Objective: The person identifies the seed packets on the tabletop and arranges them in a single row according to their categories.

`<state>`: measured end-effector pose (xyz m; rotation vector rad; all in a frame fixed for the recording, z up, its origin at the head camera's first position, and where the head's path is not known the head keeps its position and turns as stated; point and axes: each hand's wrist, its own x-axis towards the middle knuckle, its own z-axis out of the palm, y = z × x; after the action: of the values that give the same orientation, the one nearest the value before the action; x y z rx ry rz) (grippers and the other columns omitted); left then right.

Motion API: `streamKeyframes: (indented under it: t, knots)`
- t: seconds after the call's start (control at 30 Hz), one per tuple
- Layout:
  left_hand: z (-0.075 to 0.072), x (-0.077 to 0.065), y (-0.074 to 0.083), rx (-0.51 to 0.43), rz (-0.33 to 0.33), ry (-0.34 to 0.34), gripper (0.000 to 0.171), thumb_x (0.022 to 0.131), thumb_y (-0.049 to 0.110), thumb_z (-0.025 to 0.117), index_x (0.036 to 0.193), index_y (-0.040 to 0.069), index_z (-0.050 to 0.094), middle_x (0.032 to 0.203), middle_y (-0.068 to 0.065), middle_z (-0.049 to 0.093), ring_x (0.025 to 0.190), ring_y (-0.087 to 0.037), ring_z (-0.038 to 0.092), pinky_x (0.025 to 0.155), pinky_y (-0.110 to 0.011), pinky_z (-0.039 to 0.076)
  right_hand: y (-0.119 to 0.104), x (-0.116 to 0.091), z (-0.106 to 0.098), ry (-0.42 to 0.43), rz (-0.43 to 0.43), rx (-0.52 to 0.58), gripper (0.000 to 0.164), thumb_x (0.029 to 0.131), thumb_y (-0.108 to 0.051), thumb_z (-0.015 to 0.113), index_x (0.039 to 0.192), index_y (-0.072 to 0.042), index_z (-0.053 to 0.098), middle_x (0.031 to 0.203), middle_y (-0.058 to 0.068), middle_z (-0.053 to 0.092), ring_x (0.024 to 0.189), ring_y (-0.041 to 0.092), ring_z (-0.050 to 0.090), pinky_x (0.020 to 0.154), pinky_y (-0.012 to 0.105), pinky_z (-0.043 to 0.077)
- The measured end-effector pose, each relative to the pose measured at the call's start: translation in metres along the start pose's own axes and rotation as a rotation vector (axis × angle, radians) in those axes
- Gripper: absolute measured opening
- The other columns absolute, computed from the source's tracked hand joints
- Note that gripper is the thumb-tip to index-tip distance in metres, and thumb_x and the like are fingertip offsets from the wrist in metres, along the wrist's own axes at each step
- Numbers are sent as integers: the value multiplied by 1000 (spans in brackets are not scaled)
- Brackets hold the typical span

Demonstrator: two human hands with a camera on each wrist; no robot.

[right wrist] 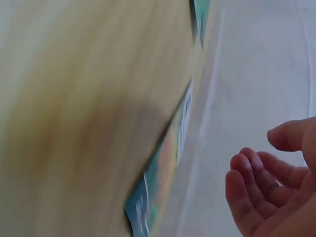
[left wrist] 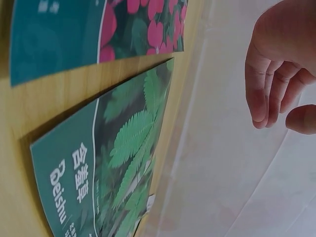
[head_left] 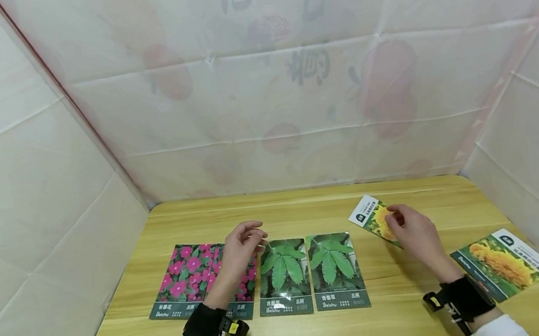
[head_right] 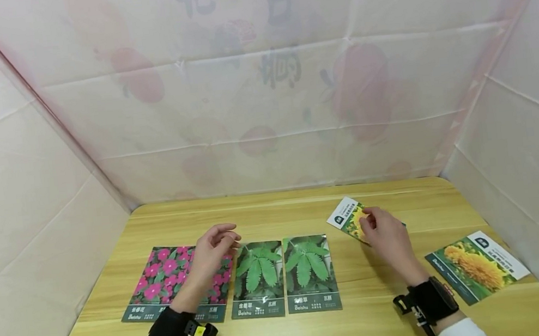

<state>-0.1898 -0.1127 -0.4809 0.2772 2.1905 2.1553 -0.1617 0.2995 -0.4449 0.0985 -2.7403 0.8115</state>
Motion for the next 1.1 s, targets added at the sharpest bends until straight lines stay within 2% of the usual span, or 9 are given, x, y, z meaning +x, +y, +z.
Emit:
streamKeyframes:
  t: [0.03,0.13,0.23,0.3,0.4,0.67,0.93,1.0,1.1]
  knots:
    - [-3,3,-11,0,12,3,43,106,36,62,141,12,57,123,-17,66,110,-37,66,95,-49,57,5,3,-2,7,-16,-11,35,107,-17,59,129,9,63,102,20,70,87,34,68,71,47,54]
    - [-14,12,-39,-9,40,9,51,102,46,65,143,17,57,122,-8,67,109,-28,67,93,-40,59,54,19,12,39,-89,-70,37,109,-26,58,133,2,62,110,17,68,96,34,66,75,52,53]
    - [-19,12,-40,-15,12,30,48,103,41,65,143,17,57,122,-9,66,109,-28,66,93,-41,59,106,35,31,31,-130,-104,40,109,-36,57,136,-7,61,120,13,65,108,32,61,85,51,51]
    - [-22,12,-38,5,1,37,49,103,43,64,144,18,56,122,-9,66,109,-27,66,93,-40,58,123,42,36,3,-139,-114,42,108,-37,58,137,-8,60,125,14,63,112,34,60,89,53,49]
    - [-25,9,-36,22,-14,57,44,103,43,64,142,23,57,122,-7,66,108,-26,66,94,-41,57,117,46,30,-72,-117,-156,45,107,-37,59,139,-5,59,128,17,63,113,37,59,90,53,50]
    - [-25,2,-39,47,-11,62,39,105,40,61,140,22,58,121,-8,67,108,-26,67,92,-39,57,51,37,-1,-307,14,-191,71,100,-35,71,141,17,48,130,43,51,115,59,51,94,67,46]
    - [-23,-8,-18,34,83,10,40,109,32,56,143,10,55,119,-13,66,107,-31,65,93,-36,55,46,41,1,-407,126,-264,90,95,-46,75,145,20,40,135,47,42,117,61,47,90,69,47]
    - [-22,-7,-18,33,76,16,39,109,31,56,142,11,56,120,-12,66,107,-31,65,92,-37,55,48,42,2,-417,139,-275,90,94,-48,75,143,20,42,133,47,44,112,59,51,85,65,49]
    - [-22,0,-33,49,9,65,40,106,40,60,140,20,58,120,-9,66,107,-28,67,90,-36,57,50,44,3,-416,147,-288,88,92,-50,76,138,19,47,126,44,47,102,55,54,76,58,50]
